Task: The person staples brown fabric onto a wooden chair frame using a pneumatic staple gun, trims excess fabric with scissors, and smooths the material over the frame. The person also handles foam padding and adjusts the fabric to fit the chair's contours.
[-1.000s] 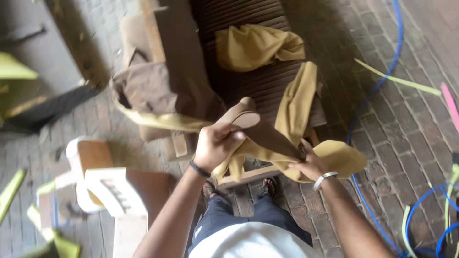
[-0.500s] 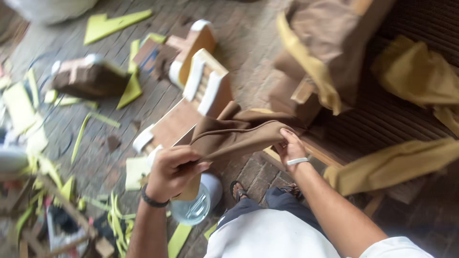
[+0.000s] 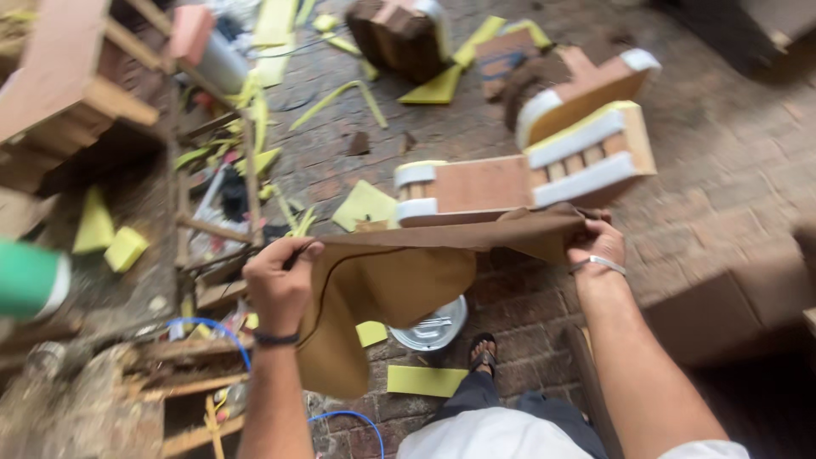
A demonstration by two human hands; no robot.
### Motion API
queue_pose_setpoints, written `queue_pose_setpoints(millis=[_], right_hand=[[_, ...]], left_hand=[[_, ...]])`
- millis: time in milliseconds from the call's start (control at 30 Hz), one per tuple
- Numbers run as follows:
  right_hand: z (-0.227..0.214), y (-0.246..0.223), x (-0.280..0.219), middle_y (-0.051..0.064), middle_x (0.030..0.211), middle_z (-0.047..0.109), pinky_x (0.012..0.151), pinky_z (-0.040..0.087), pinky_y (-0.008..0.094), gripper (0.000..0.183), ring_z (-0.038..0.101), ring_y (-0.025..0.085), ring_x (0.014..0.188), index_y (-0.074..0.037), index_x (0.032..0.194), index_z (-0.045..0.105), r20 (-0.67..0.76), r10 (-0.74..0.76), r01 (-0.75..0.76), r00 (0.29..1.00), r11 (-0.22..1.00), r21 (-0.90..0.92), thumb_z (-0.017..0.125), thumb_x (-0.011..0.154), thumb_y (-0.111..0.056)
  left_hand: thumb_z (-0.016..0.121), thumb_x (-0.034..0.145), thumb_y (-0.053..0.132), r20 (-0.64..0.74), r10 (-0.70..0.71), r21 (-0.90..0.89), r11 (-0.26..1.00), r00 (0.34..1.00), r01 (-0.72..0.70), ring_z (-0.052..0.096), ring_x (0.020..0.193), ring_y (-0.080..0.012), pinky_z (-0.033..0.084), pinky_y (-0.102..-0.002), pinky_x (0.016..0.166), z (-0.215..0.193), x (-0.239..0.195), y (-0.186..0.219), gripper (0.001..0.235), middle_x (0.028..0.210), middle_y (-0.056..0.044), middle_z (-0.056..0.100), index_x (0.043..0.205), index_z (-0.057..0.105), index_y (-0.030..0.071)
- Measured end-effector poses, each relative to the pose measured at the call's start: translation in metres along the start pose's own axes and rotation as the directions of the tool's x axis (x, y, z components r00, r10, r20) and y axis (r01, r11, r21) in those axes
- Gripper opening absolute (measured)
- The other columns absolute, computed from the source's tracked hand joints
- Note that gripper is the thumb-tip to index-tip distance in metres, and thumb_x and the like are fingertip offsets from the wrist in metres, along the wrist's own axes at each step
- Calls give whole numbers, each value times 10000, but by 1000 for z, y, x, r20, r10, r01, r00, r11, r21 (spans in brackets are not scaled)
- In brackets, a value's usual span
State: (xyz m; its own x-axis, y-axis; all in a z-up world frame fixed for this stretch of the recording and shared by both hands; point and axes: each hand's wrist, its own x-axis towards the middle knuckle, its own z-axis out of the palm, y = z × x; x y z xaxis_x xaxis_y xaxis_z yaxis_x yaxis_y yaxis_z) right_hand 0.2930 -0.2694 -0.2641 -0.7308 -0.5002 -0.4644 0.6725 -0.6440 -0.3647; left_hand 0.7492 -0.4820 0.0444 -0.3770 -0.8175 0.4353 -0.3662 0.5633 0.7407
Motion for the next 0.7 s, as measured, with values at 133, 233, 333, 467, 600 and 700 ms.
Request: queue_pose_setpoints(millis=[133, 233, 333, 467, 600, 700], right_hand=[[49, 41, -15, 169, 1224, 700, 1071, 548, 538, 519, 658, 375, 1205, -42, 1184, 671, -62, 168, -167, 984, 986, 27, 490, 698, -25], [97, 43, -39, 202, 1241, 663, 1057, 502, 597, 405, 662, 420, 1199, -35, 1122, 567, -102, 107, -98, 989, 991, 96, 459, 732, -38], [116, 45, -80, 186, 1272, 707, 1038, 562, 520, 478, 702, 355, 1176, -18, 1246, 667, -93, 122, -141, 988, 960, -240, 525, 858, -257], [94, 74, -89, 68, 1107, 724, 924, 594, 448, 302, 692, 249, 1043, -100, 1175, 652, -210, 277, -348, 938, 750, -562, 649, 954, -307], [43, 77, -44, 92, 1043, 746, 737, 583, 326, 206, 704, 200, 905, -37, 1148, 681, -93, 494, -488, 864, 781, -389, 623, 956, -83], [28, 57, -24, 96, 1007, 744, 607, 541, 274, 183, 657, 177, 808, -25, 1126, 687, -9, 306, -301, 952, 929, -215, 634, 962, -87]], left_hand=[[786, 949, 127, -310, -143, -84, 989, 940, 123, 586, 773, -118, 474, -250, 714, -10, -10, -65, 145, 819, -64, 703, 951, 760, -16], [765, 959, 139, -371, -306, -304, 932, 877, 197, 596, 780, -74, 488, -228, 739, -17, -26, -92, 146, 855, -26, 721, 967, 748, -5], [770, 963, 119, -391, -213, -182, 972, 895, 152, 609, 804, -79, 500, -232, 754, -26, -47, -101, 136, 870, -27, 724, 997, 739, -10], [746, 991, 73, -429, -195, -221, 969, 882, 107, 622, 809, -82, 502, -225, 753, -33, -47, -95, 77, 892, -24, 724, 993, 741, -4], [701, 999, 28, -439, -211, -287, 954, 873, 87, 617, 788, -78, 505, -214, 735, -44, -40, -88, 37, 880, -5, 706, 1005, 734, 13], [702, 1028, 7, -512, -200, -208, 973, 835, 105, 597, 788, -83, 491, -223, 730, -51, -31, -87, 50, 883, -9, 715, 995, 740, 13]])
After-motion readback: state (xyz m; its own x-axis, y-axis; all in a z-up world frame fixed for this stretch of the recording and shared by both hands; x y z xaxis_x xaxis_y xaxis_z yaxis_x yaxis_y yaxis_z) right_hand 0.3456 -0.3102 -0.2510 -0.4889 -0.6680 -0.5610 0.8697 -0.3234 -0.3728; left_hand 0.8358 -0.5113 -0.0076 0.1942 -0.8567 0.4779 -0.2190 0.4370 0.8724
